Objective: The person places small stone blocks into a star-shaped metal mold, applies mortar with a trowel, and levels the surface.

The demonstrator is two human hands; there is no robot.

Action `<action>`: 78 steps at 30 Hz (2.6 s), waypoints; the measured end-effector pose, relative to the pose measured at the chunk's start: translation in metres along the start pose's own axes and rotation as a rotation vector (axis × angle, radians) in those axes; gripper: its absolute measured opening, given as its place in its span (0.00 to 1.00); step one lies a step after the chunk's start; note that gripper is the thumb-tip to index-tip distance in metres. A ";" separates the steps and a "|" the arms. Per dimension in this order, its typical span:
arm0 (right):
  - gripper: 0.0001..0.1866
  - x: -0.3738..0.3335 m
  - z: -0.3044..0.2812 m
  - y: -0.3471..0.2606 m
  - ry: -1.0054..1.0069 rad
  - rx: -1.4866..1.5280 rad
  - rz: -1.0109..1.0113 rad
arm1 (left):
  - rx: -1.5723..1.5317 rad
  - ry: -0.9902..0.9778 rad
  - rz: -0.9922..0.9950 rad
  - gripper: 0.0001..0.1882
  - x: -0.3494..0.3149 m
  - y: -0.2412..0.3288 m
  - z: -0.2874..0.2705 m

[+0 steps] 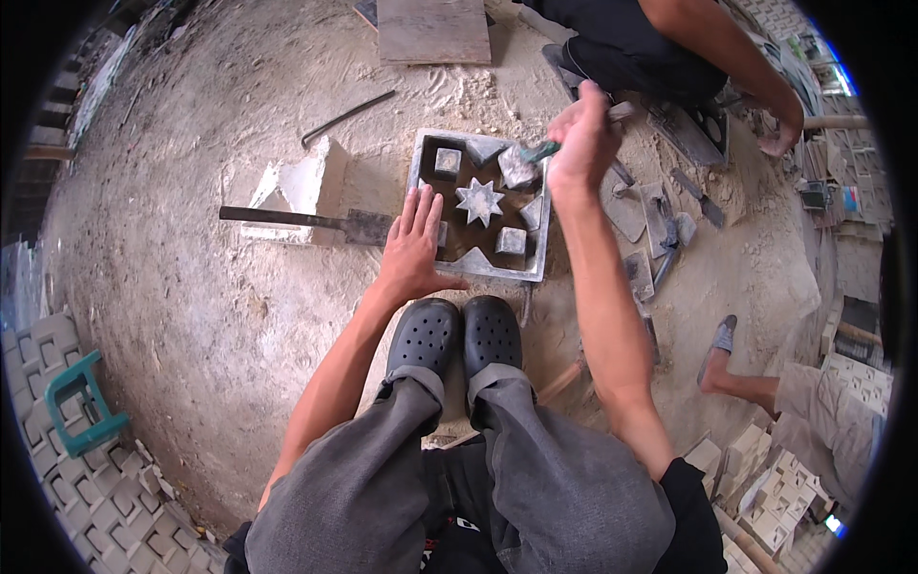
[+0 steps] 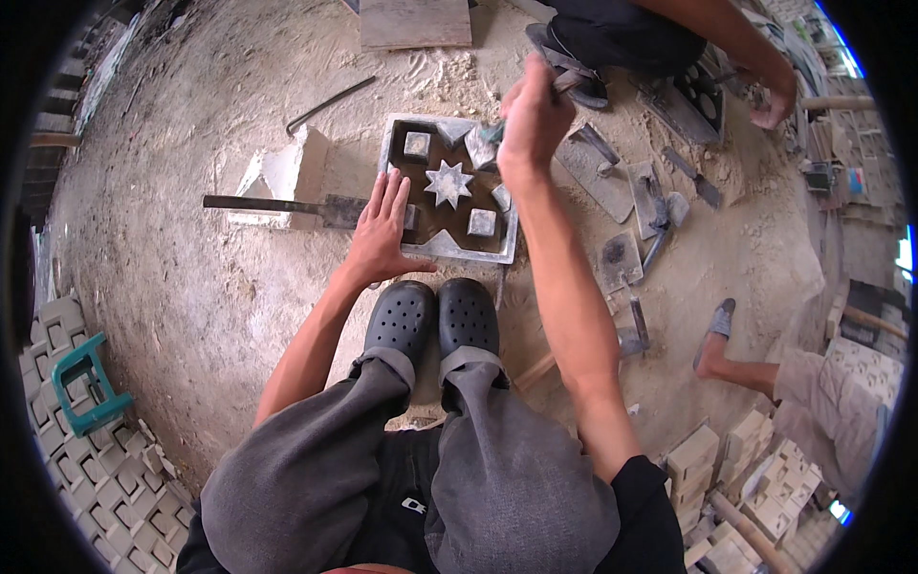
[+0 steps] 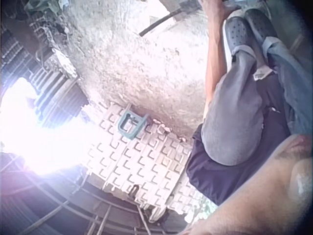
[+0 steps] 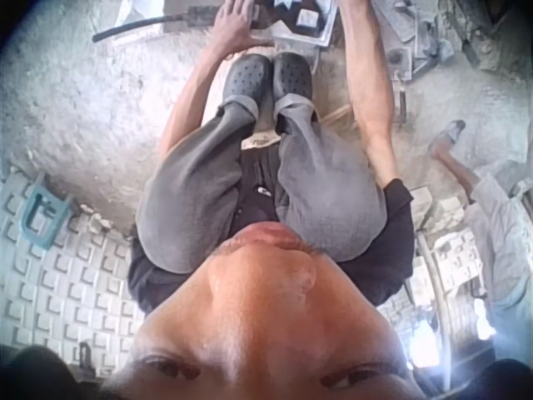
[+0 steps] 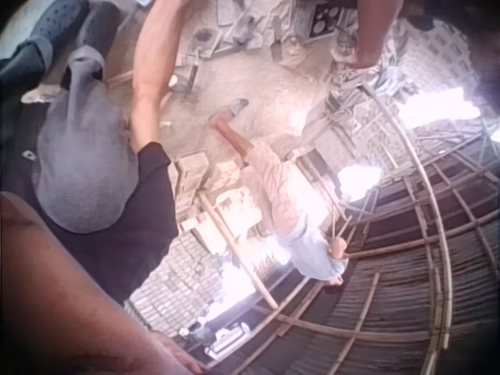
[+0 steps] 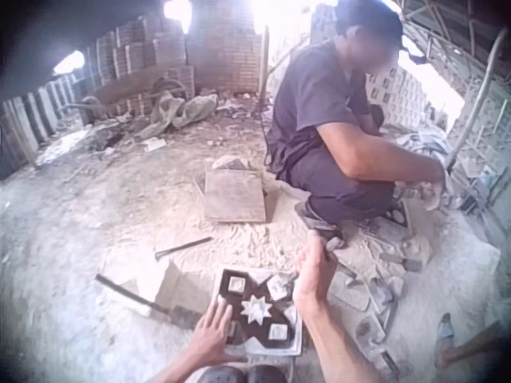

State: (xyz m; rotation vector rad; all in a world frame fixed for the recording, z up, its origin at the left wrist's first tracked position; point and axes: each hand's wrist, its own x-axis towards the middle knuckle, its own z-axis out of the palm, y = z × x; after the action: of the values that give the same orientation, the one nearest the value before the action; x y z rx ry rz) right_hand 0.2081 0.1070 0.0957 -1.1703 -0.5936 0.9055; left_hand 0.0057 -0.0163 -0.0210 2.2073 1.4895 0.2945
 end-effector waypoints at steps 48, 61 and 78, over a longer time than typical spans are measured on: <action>0.27 -0.034 -0.049 0.041 -0.291 -0.164 -0.033 | 0.032 -0.026 -0.008 0.74 0.001 0.001 -0.006; 0.26 -0.058 -0.124 0.073 -0.356 -0.222 -0.238 | -0.020 -0.010 0.028 0.73 0.008 0.016 -0.001; 0.25 -0.076 -0.105 0.049 -0.347 -0.080 -0.128 | -0.022 0.005 0.018 0.72 0.000 0.004 -0.001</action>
State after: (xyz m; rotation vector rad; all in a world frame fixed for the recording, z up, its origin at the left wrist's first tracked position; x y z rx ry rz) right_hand 0.2376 -0.0060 0.0207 -1.0386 -0.9823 0.9897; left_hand 0.0086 -0.0170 -0.0185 2.2048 1.4627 0.3207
